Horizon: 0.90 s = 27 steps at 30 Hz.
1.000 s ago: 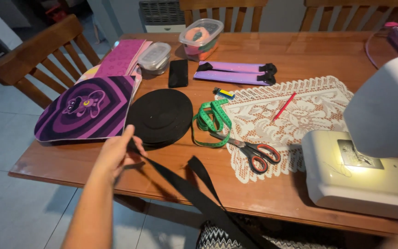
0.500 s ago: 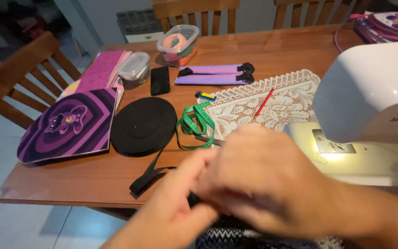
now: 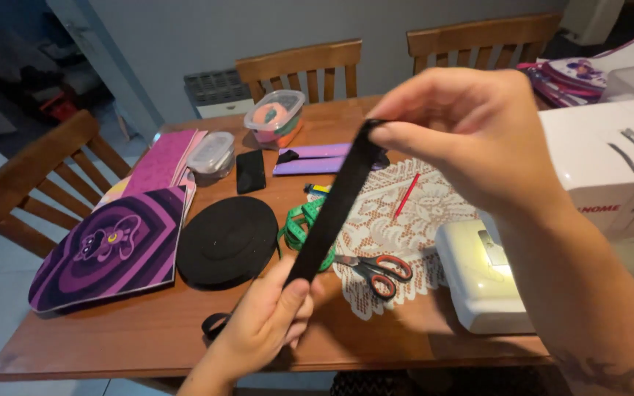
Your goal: Preparing components for a sewing project by measuring and cutting webbing straps, marking them, sealing the ends with a lighter, and organizing fabric pieces on a table next to a sewing machine.
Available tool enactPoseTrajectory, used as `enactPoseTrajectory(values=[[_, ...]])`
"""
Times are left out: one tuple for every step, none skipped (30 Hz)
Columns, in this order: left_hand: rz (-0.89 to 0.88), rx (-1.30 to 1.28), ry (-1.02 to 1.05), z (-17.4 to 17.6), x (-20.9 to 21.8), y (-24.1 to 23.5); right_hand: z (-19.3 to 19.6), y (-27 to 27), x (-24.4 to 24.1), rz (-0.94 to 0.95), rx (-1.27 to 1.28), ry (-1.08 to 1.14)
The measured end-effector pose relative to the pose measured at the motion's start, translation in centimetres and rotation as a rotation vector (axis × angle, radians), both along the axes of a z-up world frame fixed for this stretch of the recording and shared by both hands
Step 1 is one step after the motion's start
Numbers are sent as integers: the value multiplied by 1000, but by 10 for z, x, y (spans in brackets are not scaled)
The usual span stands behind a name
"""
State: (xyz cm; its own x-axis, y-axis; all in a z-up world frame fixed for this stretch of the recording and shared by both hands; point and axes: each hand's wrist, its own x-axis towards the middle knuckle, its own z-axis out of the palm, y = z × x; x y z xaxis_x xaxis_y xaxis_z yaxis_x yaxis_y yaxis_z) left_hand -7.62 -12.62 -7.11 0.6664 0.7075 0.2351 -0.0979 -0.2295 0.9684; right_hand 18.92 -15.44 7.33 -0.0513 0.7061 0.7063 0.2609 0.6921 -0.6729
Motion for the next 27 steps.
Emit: enactPoseTrajectory(values=[[-29, -34, 95, -3, -6, 2, -3, -3, 4, -95, 23, -1], [-56, -71, 189, -6, -12, 4, -5, -6, 8, -188, 43, -2], [-57, -69, 187, -9, -18, 3, -13, -9, 16, -188, 46, -4], [-57, -82, 225, -12, -24, 4, -21, -12, 23, -369, 51, -96], [-57, -95, 262, -15, -29, 4, -29, -15, 30, -550, 54, -189], [-56, -90, 260, -11, -30, 7, -47, -18, 35, -551, 59, -190], [-92, 11, 581, -7, -32, 9, -64, -20, 40, -635, 146, -499], [-132, 114, 899, -4, -33, 11, -82, -23, 44, -710, 228, -812], [-130, 116, 897, -18, -28, 15, -92, -22, 20, -711, 231, -814], [-243, 375, 907, -33, -23, 17, -104, -23, -4, -330, 237, -788], [-352, 634, 904, -48, -19, 19, -116, -24, -28, 47, 239, -743], [-358, 630, 905, -39, -14, 16, -133, -23, -38, 47, 233, -741], [-474, 604, 955, -30, -10, 13, -149, -23, -48, 128, -191, -994], [-588, 579, 1001, -21, -4, 12, -164, -22, -58, 223, -623, -1228], [-590, 578, 999, -15, -5, 13, -170, -20, -56, 223, -626, -1228], [-587, 555, 1115, -11, -7, 13, -176, -19, -54, 294, -631, -1085], [-583, 530, 1230, -6, -8, 13, -182, -19, -51, 361, -635, -940], [-585, 521, 1227, -8, -15, 12, -186, -19, -53, 368, -641, -940], [-428, 495, 1177, -10, -21, 12, -190, -20, -54, 351, -736, -848], [-271, 467, 1124, -11, -28, 11, -193, -20, -55, 332, -828, -754], [-271, 459, 1123, -13, -27, -5, -203, -22, -56, 338, -833, -756], [207, 781, 772, -14, -27, -20, -211, -23, -56, 400, -937, -394], [665, 1059, 361, -15, -27, -35, -220, -24, -57, 451, -1021, -24], [670, 1050, 368, -53, -34, -42, -229, -26, -59, 459, -1029, -26], [622, 747, 564, -91, -42, -50, -237, -28, -62, 470, -1066, 175], [561, 436, 741, -129, -48, -59, -245, -31, -65, 477, -1097, 373], [568, 423, 744, -140, -34, -66, -250, -37, -69, 483, -1109, 367]])
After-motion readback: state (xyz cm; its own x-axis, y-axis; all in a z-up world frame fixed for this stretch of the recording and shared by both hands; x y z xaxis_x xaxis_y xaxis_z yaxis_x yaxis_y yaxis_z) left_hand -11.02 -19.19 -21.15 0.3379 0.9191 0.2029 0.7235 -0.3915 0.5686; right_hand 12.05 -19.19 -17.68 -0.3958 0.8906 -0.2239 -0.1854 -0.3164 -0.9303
